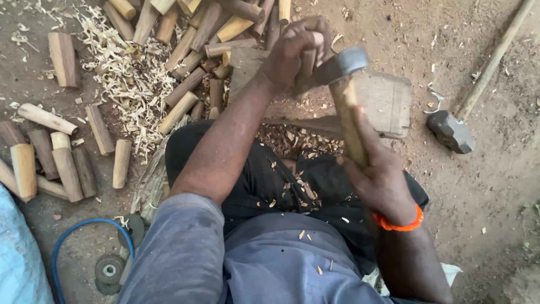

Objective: The person shapes small wooden pegs using an adze while sitting on the ground, striking each piece against a wooden block to carve away shavings.

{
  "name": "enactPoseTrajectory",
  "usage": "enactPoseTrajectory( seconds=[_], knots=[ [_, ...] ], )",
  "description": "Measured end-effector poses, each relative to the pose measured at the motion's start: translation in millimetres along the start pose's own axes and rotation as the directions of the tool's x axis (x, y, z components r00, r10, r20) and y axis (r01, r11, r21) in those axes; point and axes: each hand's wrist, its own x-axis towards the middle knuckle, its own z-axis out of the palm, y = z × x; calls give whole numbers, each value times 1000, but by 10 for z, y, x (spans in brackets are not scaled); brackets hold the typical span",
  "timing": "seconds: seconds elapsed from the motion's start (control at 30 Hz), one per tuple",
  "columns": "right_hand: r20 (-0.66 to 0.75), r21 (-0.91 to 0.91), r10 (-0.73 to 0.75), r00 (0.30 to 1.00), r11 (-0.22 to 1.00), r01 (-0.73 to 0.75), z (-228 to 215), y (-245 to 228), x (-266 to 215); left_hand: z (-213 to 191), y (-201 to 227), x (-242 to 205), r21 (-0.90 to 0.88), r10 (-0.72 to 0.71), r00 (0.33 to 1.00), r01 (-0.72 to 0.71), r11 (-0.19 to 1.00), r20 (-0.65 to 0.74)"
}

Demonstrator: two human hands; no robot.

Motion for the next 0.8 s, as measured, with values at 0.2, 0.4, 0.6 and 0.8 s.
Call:
enactPoseTrajectory(
  seconds=[0.2, 0.4, 0.6, 0.8],
  knots=[
    [-103, 33, 82, 991, 996, -79, -146, -72, -267, -8, -24, 0, -20, -2, 1000, 2, 1000, 12],
    [-53, 53, -290, 956, 955, 292, -86, -83, -67, 7, -15, 2, -128, 47, 998, -42, 991, 33],
    [-9, -97, -141, 990, 985, 140, -7, 33, -122, 14, -13, 6, -5, -29, 997, 29, 1000, -74],
    [-148, 198, -13, 989, 979, 43, -200, -64, -204, 39, -32, 38, -11, 13, 995, -14, 1000, -96]
  ],
)
